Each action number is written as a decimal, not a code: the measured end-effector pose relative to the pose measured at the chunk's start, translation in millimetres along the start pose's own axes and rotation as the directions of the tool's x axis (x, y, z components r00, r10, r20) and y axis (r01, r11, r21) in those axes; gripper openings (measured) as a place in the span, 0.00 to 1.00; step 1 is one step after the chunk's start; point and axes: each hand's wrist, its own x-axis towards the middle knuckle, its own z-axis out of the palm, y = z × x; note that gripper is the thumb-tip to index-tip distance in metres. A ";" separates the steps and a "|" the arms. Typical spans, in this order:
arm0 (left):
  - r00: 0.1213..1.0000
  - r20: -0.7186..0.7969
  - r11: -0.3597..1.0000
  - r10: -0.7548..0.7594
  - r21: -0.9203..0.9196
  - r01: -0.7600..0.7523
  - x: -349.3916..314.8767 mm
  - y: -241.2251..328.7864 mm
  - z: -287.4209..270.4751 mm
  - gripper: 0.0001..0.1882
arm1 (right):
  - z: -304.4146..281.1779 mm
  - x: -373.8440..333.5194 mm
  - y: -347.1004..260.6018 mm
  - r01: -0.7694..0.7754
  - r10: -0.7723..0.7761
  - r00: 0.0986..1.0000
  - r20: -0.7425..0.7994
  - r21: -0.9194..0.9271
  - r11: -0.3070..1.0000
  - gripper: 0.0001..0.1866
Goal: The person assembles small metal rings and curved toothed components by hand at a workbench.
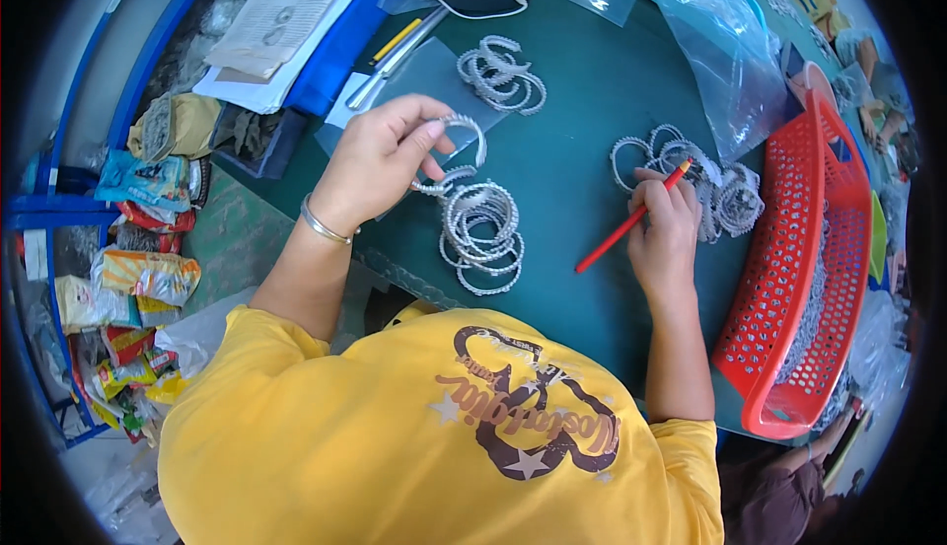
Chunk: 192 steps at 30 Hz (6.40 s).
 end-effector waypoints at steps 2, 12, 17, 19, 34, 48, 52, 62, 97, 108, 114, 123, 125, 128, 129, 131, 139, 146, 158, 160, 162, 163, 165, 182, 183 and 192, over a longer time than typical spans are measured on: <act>0.993 -0.002 0.970 0.117 0.215 -0.114 -1.1 -13.7 3.0 0.08 | 7.2 2.2 5.8 0.006 -0.006 1.000 0.004 -0.091 0.996 0.10; 0.982 0.044 0.962 0.183 0.197 -0.188 -2.8 -42.6 10.1 0.13 | -0.4 15.4 19.3 -0.002 0.092 0.943 -0.319 0.271 0.963 0.11; 0.982 0.142 0.980 0.126 0.135 -0.145 5.5 -43.6 10.9 0.14 | -8.9 12.3 20.3 -0.048 0.098 0.958 -0.269 0.186 0.981 0.12; 0.986 0.130 0.984 0.106 0.130 -0.123 3.9 -38.5 11.5 0.14 | -10.7 15.7 21.0 0.038 -0.021 0.959 -0.283 0.055 0.998 0.12; 0.980 0.094 0.978 0.175 0.099 -0.185 1.4 -29.6 9.1 0.17 | -16.3 -1.9 -1.8 -0.367 0.470 0.826 0.313 0.930 0.027 0.12; 0.952 0.295 0.854 0.079 -0.512 0.088 -3.1 19.9 72.0 0.15 | -21.3 -4.8 -30.0 -0.349 0.407 0.841 0.355 0.933 -0.093 0.12; 0.953 0.293 0.791 0.078 -0.600 0.119 -4.4 20.4 77.7 0.14 | -14.0 -8.3 -33.1 -0.158 0.507 0.857 -0.091 0.891 0.426 0.12; 0.758 0.138 0.771 0.637 -0.117 -0.626 -10.5 19.4 94.2 0.17 | -5.4 -14.8 -45.1 -0.068 0.235 0.967 -0.094 0.796 0.601 0.13; 0.954 0.207 0.822 0.216 -0.567 -0.063 -6.1 12.9 82.8 0.11 | -15.0 -26.4 -29.8 -0.087 0.334 0.942 -0.039 0.931 0.355 0.11; 0.928 0.181 0.730 0.326 -0.671 -0.126 -9.7 19.1 84.0 0.17 | -15.6 -24.7 -31.3 0.077 0.242 0.940 -0.238 0.844 0.531 0.12; 0.913 0.103 0.752 0.395 -0.606 -0.258 -10.6 12.1 88.7 0.22 | -20.9 -18.7 -38.2 0.193 0.150 0.916 -0.371 0.737 0.647 0.16; 0.822 -0.004 0.726 0.569 -0.468 -0.505 -11.3 10.0 88.7 0.17 | -23.4 -22.4 -35.7 0.205 0.097 0.921 -0.377 0.681 0.703 0.18; 0.819 -0.008 0.735 0.574 -0.435 -0.520 -11.6 9.5 88.4 0.17 | -23.2 -23.3 -35.9 0.185 0.121 0.923 -0.365 0.698 0.692 0.18; 0.806 -0.004 0.746 0.592 -0.376 -0.550 -12.3 10.8 86.8 0.17 | -20.7 -25.4 -36.3 0.145 0.188 0.923 -0.337 0.754 0.641 0.19; 0.786 -0.014 0.743 0.618 -0.317 -0.590 -12.6 11.2 86.1 0.17 | -19.6 -26.3 -36.2 0.127 0.228 0.920 -0.319 0.792 0.597 0.19; 0.767 -0.023 0.738 0.641 -0.254 -0.625 -13.4 13.3 84.5 0.17 | -17.6 -27.2 -34.4 0.115 0.248 0.919 -0.307 0.809 0.576 0.19; 0.673 -0.064 0.652 0.737 -0.195 -0.733 -9.2 23.1 82.1 0.17 | -9.7 -33.0 -38.5 -0.068 0.414 0.908 -0.058 0.957 0.282 0.19; 0.762 0.006 0.752 0.647 -0.169 -0.637 -14.3 38.1 80.8 0.15 | -12.5 -33.3 -43.5 -0.255 0.416 0.879 0.233 0.967 -0.002 0.10; 0.754 0.207 0.781 0.624 -0.189 -0.595 -19.4 22.9 82.2 0.17 | -23.0 -40.3 -39.3 -0.068 0.227 0.971 0.075 0.997 -0.037 0.18; 0.793 0.238 0.827 0.560 -0.224 -0.516 -26.0 28.5 69.1 0.13 | -20.3 -38.3 -42.5 -0.075 0.148 0.985 0.087 0.994 -0.083 0.16; 0.570 0.289 0.618 0.769 -0.108 -0.779 -21.9 21.9 56.6 0.12 | -25.3 -31.8 -48.0 -0.161 0.039 0.986 0.160 0.986 0.044 0.14; 0.570 0.229 0.592 0.789 -0.032 -0.806 -25.2 21.8 49.9 0.11 | -24.8 -29.2 -52.9 -0.173 0.083 0.983 0.162 0.974 0.143 0.13; 0.618 0.117 0.604 0.778 0.133 -0.786 -23.5 19.2 29.5 0.11 | -24.5 -28.9 -38.5 -0.163 0.136 0.986 0.099 0.756 0.634 0.13; 0.985 0.009 0.954 0.171 0.248 -0.168 -31.4 -41.5 -10.6 0.11 | -24.6 -4.5 14.2 -0.167 0.188 0.980 -0.069 0.239 0.956 0.12; 0.985 0.009 0.954 0.172 0.248 -0.169 -29.9 -40.1 -11.1 0.11 | -25.5 -2.5 12.6 -0.240 0.289 0.955 -0.060 0.412 0.879 0.11; 0.900 0.040 0.899 0.433 -0.081 -0.429 -21.4 30.1 48.6 0.20 | -29.8 -4.0 -25.0 -0.270 0.208 0.949 0.238 0.953 0.141 0.13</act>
